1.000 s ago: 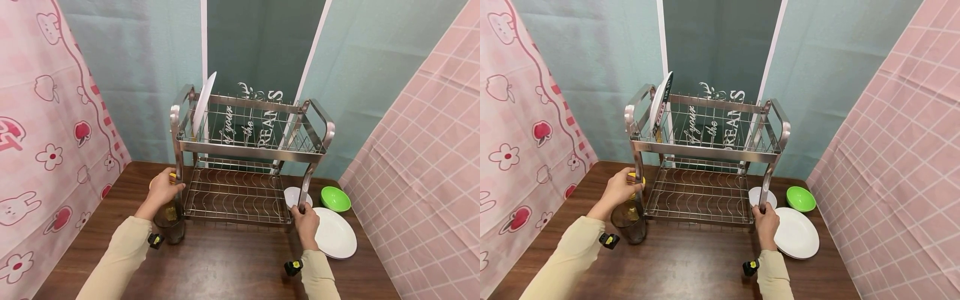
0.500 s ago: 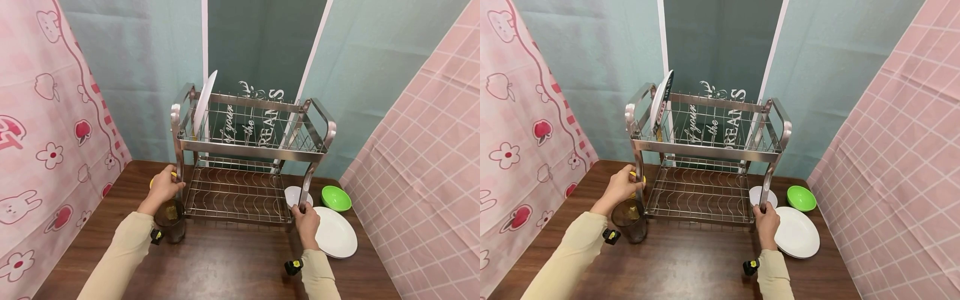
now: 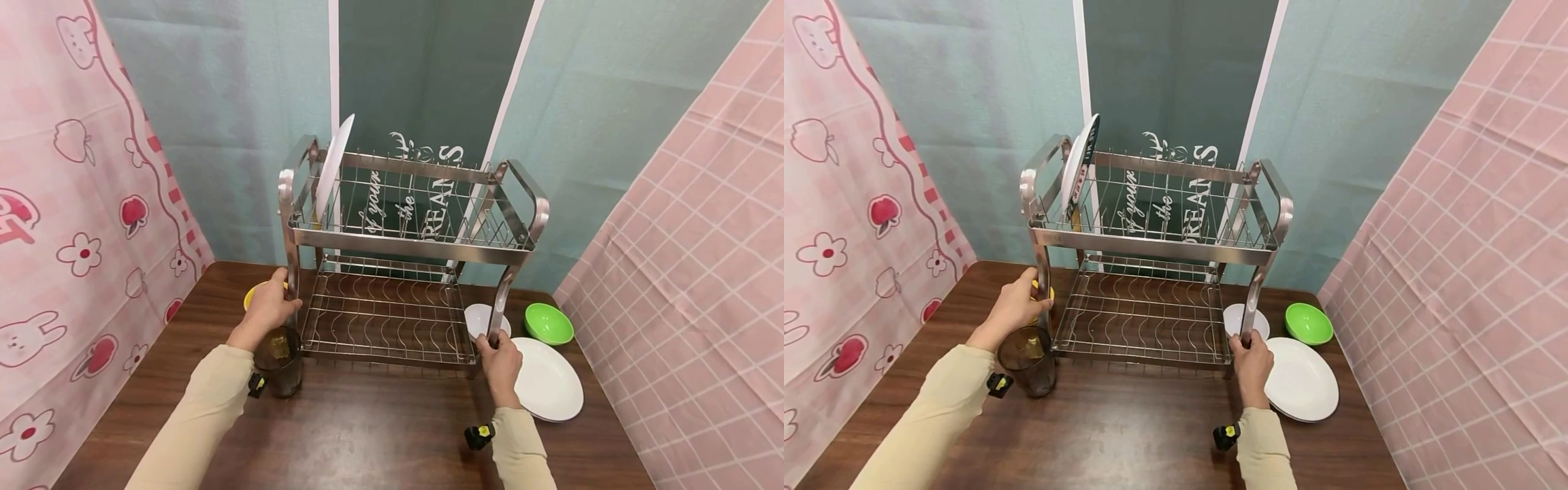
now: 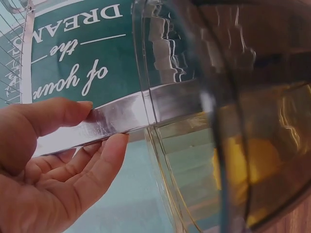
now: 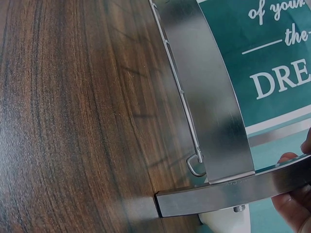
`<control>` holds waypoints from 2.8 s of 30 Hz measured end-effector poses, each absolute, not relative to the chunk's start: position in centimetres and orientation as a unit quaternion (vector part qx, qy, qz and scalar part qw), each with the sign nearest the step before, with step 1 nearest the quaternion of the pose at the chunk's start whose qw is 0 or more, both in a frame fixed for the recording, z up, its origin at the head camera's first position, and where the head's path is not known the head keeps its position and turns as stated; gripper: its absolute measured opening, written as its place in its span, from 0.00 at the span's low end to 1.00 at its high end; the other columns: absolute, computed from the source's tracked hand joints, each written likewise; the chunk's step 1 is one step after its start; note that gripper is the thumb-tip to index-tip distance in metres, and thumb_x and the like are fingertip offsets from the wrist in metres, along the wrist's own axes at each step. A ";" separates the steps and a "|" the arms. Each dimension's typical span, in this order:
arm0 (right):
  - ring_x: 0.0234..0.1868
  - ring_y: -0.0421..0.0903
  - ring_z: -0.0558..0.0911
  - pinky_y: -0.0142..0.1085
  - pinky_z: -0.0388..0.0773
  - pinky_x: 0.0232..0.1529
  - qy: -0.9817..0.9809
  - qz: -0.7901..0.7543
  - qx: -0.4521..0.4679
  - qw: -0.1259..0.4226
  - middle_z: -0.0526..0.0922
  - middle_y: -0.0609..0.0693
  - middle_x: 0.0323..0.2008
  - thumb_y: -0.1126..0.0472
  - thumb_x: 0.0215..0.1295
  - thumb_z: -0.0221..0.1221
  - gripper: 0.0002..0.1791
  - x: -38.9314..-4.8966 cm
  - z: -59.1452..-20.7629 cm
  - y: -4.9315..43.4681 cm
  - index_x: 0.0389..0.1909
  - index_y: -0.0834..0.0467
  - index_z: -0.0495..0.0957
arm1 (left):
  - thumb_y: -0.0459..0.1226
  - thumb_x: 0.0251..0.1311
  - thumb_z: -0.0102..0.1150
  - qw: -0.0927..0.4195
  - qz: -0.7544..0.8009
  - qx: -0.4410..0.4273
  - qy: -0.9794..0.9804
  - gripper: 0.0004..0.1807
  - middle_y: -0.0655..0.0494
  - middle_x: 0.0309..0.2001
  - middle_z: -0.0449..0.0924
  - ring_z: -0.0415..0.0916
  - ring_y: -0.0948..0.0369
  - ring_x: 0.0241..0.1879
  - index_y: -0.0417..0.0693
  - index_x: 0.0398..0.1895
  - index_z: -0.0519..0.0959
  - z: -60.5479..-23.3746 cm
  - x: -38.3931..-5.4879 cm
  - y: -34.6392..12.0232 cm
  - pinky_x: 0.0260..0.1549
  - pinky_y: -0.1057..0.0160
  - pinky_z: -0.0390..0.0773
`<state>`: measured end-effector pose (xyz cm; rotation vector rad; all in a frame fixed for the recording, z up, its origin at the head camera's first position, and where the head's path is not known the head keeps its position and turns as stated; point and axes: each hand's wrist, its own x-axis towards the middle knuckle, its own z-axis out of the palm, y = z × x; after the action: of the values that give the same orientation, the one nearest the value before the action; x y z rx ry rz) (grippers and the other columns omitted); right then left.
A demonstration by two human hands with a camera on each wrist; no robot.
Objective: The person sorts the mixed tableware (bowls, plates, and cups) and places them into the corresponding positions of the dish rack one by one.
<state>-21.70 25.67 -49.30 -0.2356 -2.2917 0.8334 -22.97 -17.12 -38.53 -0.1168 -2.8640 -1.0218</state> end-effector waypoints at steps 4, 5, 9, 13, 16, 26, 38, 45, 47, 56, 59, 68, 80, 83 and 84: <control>0.17 0.55 0.69 0.46 0.61 0.21 -0.878 0.322 -0.089 0.343 0.75 0.52 0.14 0.64 0.46 0.62 0.08 -21.7 -49.4 25.7 0.16 0.58 0.72 | 0.32 0.54 0.62 0.046 -0.340 -0.042 -0.938 0.19 0.44 0.30 0.74 0.71 0.49 0.29 0.38 0.42 0.63 -38.6 -23.0 -17.2 0.26 0.54 0.70; 0.17 0.55 0.69 0.46 0.61 0.21 -0.877 0.323 -0.089 0.344 0.74 0.51 0.14 0.64 0.46 0.62 0.08 -21.7 -49.4 25.7 0.16 0.58 0.71 | 0.32 0.54 0.62 0.045 -0.341 -0.043 -0.938 0.19 0.44 0.30 0.74 0.71 0.49 0.29 0.38 0.42 0.63 -38.6 -22.9 -17.2 0.26 0.54 0.70; 0.17 0.54 0.68 0.44 0.61 0.21 -0.881 0.327 -0.089 0.330 0.73 0.50 0.13 0.64 0.48 0.62 0.10 -21.6 -49.4 25.8 0.16 0.58 0.70 | 0.33 0.54 0.62 0.044 -0.340 -0.042 -0.938 0.19 0.45 0.29 0.74 0.69 0.50 0.27 0.39 0.42 0.63 -38.6 -23.0 -17.2 0.24 0.55 0.69; 0.20 0.54 0.69 0.43 0.62 0.23 -0.901 0.333 -0.095 0.260 0.72 0.51 0.16 0.62 0.52 0.64 0.11 -21.0 -48.3 26.2 0.21 0.60 0.71 | 0.33 0.53 0.63 0.043 -0.343 -0.043 -0.937 0.19 0.47 0.27 0.72 0.68 0.51 0.26 0.39 0.42 0.64 -38.7 -23.1 -17.0 0.24 0.56 0.68; 0.24 0.54 0.71 0.45 0.65 0.26 -0.922 0.330 -0.084 0.183 0.74 0.53 0.21 0.60 0.56 0.63 0.11 -20.3 -47.0 26.6 0.29 0.63 0.74 | 0.33 0.53 0.64 0.045 -0.344 -0.043 -0.937 0.19 0.48 0.26 0.71 0.67 0.52 0.25 0.39 0.41 0.64 -38.8 -23.0 -16.9 0.23 0.56 0.68; 0.32 0.59 0.76 0.51 0.71 0.33 -0.947 0.311 -0.025 0.081 0.78 0.64 0.32 0.60 0.59 0.61 0.19 -19.7 -45.2 27.1 0.41 0.71 0.70 | 0.33 0.53 0.64 0.049 -0.344 -0.047 -0.936 0.18 0.50 0.24 0.70 0.67 0.54 0.23 0.39 0.40 0.64 -38.8 -22.9 -17.4 0.22 0.57 0.67; 0.41 0.68 0.75 0.56 0.71 0.37 -0.977 0.212 -0.008 -0.002 0.76 0.71 0.38 0.57 0.56 0.63 0.27 -18.6 -45.4 28.9 0.48 0.74 0.70 | 0.33 0.53 0.64 0.045 -0.355 -0.040 -0.933 0.18 0.48 0.26 0.73 0.69 0.53 0.24 0.40 0.40 0.65 -38.9 -22.8 -17.3 0.22 0.56 0.69; 0.42 0.69 0.74 0.57 0.71 0.37 -0.984 0.176 -0.011 -0.015 0.75 0.71 0.41 0.55 0.54 0.64 0.30 -17.9 -46.3 29.8 0.50 0.73 0.70 | 0.33 0.53 0.64 0.046 -0.353 -0.042 -0.934 0.18 0.49 0.25 0.72 0.68 0.53 0.24 0.41 0.39 0.64 -39.0 -22.9 -17.3 0.22 0.57 0.68; 0.41 0.68 0.75 0.56 0.71 0.36 -0.986 0.168 -0.012 -0.019 0.75 0.71 0.41 0.55 0.53 0.65 0.30 -17.7 -46.5 30.0 0.51 0.73 0.70 | 0.33 0.53 0.64 0.045 -0.352 -0.042 -0.934 0.18 0.49 0.25 0.72 0.68 0.53 0.24 0.41 0.39 0.64 -39.0 -22.8 -17.3 0.22 0.57 0.68; 0.38 0.65 0.76 0.54 0.73 0.33 -0.989 0.143 -0.029 -0.032 0.75 0.68 0.37 0.56 0.48 0.69 0.32 -16.6 -48.2 30.7 0.49 0.71 0.71 | 0.33 0.53 0.64 0.037 -0.356 -0.038 -0.933 0.18 0.49 0.25 0.72 0.68 0.54 0.23 0.41 0.40 0.64 -39.0 -22.9 -17.2 0.21 0.58 0.68; 0.38 0.65 0.76 0.54 0.73 0.33 -0.989 0.141 -0.034 -0.030 0.74 0.67 0.36 0.57 0.46 0.69 0.32 -16.2 -48.8 31.1 0.49 0.71 0.71 | 0.33 0.53 0.64 0.036 -0.356 -0.034 -0.933 0.19 0.49 0.26 0.72 0.68 0.54 0.23 0.41 0.41 0.64 -38.9 -22.8 -17.2 0.21 0.58 0.68; 0.37 0.65 0.77 0.55 0.73 0.30 -0.991 0.122 -0.045 -0.035 0.74 0.65 0.35 0.59 0.43 0.71 0.31 -15.3 -49.5 31.9 0.48 0.69 0.72 | 0.33 0.53 0.64 0.026 -0.358 -0.034 -0.933 0.19 0.48 0.26 0.71 0.68 0.54 0.22 0.40 0.43 0.64 -39.1 -22.9 -17.4 0.20 0.59 0.68; 0.31 0.62 0.76 0.54 0.72 0.25 -0.992 0.115 -0.048 0.033 0.72 0.63 0.33 0.74 0.42 0.61 0.22 -14.6 -52.0 32.6 0.43 0.67 0.74 | 0.34 0.54 0.63 0.023 -0.356 -0.029 -0.934 0.18 0.48 0.27 0.71 0.69 0.53 0.24 0.42 0.41 0.64 -39.1 -23.0 -17.3 0.21 0.58 0.69; 0.31 0.62 0.76 0.53 0.72 0.26 -0.990 0.120 -0.039 0.057 0.72 0.62 0.31 0.76 0.41 0.60 0.19 -14.5 -52.6 32.8 0.39 0.67 0.74 | 0.34 0.54 0.64 0.020 -0.354 -0.027 -0.935 0.19 0.48 0.27 0.72 0.69 0.53 0.25 0.42 0.42 0.64 -39.2 -23.1 -17.3 0.21 0.58 0.69; 0.30 0.62 0.75 0.53 0.72 0.26 -0.990 0.120 -0.032 0.065 0.72 0.61 0.30 0.76 0.40 0.60 0.17 -14.5 -52.8 32.8 0.37 0.67 0.75 | 0.34 0.54 0.64 0.021 -0.354 -0.027 -0.935 0.19 0.48 0.28 0.72 0.69 0.53 0.25 0.41 0.42 0.64 -39.2 -23.1 -17.3 0.22 0.58 0.69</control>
<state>-14.50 32.82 -52.78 -0.0976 -2.9886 0.3612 -23.11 -17.29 -39.17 -0.0846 -2.8986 -1.0963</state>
